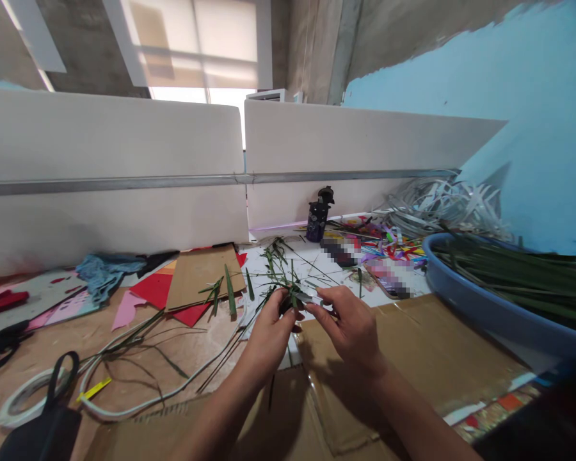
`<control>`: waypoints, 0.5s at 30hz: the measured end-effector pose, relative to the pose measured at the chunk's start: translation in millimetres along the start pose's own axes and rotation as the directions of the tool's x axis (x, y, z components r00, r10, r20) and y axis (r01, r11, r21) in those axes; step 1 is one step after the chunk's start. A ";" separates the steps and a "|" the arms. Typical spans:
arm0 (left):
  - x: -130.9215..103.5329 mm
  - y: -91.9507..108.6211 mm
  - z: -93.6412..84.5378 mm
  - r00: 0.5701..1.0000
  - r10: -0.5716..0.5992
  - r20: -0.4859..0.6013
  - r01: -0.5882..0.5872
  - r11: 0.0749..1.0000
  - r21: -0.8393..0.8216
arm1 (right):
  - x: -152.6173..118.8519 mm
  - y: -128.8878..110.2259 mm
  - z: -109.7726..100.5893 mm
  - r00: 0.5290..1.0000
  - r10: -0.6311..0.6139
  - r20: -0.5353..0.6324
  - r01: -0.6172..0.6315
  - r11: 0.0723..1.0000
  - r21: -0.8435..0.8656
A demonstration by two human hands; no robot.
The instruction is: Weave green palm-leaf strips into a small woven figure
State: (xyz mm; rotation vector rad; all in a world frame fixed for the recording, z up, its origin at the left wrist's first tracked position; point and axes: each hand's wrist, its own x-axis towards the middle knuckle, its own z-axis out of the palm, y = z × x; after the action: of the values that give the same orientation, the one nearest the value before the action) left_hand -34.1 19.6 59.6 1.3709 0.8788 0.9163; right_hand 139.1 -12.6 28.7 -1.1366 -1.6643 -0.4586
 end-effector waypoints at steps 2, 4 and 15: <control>-0.1 0.5 -0.1 1.000 0.001 -0.001 -0.001 1.000 -0.003 | -0.1 -0.3 -0.3 1.000 0.000 0.008 0.000 1.000 0.000; -0.4 1.4 -0.1 1.000 -0.003 -0.009 0.003 1.000 -0.005 | -0.4 -0.2 -0.4 1.000 0.004 0.015 -0.004 1.000 -0.002; -1.0 -4.1 1.2 0.999 0.041 0.001 -0.041 0.998 0.040 | -0.7 -1.7 1.1 0.999 -0.036 -0.017 0.035 0.998 -0.055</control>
State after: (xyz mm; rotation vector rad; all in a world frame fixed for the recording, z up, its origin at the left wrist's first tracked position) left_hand -33.3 18.3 55.5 1.4275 0.8756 0.9340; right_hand 137.1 -12.9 28.1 -1.1406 -1.6673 -0.5390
